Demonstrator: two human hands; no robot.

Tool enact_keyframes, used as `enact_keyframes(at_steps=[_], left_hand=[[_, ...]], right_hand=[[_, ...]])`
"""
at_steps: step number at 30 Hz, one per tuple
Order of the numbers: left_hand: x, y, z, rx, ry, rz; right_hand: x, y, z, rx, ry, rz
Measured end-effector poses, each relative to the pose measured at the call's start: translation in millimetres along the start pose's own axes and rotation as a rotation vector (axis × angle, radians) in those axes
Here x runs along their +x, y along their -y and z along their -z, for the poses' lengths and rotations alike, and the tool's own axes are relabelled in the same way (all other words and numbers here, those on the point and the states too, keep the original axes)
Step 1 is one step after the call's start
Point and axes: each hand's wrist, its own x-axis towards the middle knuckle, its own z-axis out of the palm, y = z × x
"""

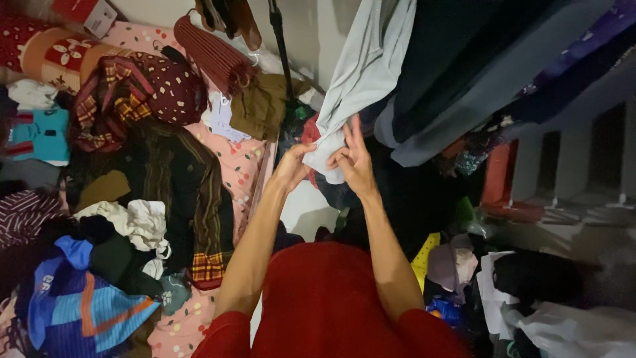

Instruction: The person picks up a dark garment from a pile on a bed, places it on a hanger, and hangs it on a clothing rack. They then pick up a white garment, place it on a hanger, and hang it on the rack. Finally, they pick up a white sock, fold it, and place it on the rack.

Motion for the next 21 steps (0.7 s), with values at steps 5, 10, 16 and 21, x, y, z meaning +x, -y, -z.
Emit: enact_keyframes(at_steps=[5,10,16,21], left_hand=[[-12,-3,-4,0.181,-0.013,0.032],[-27,-9,-16,0.335,-0.009,0.077],[-14,4,-2,0.385,-0.053,0.074],[4,14,17,0.447,-0.049,0.065]], right_hand=[[2,-36,28,-0.094,-0.118,-0.14],[26,-43,58,-0.29,-0.208,-0.077],[56,-3,65,-0.805,-0.158,0.161],[64,13,57,-0.828,-0.254,0.167]])
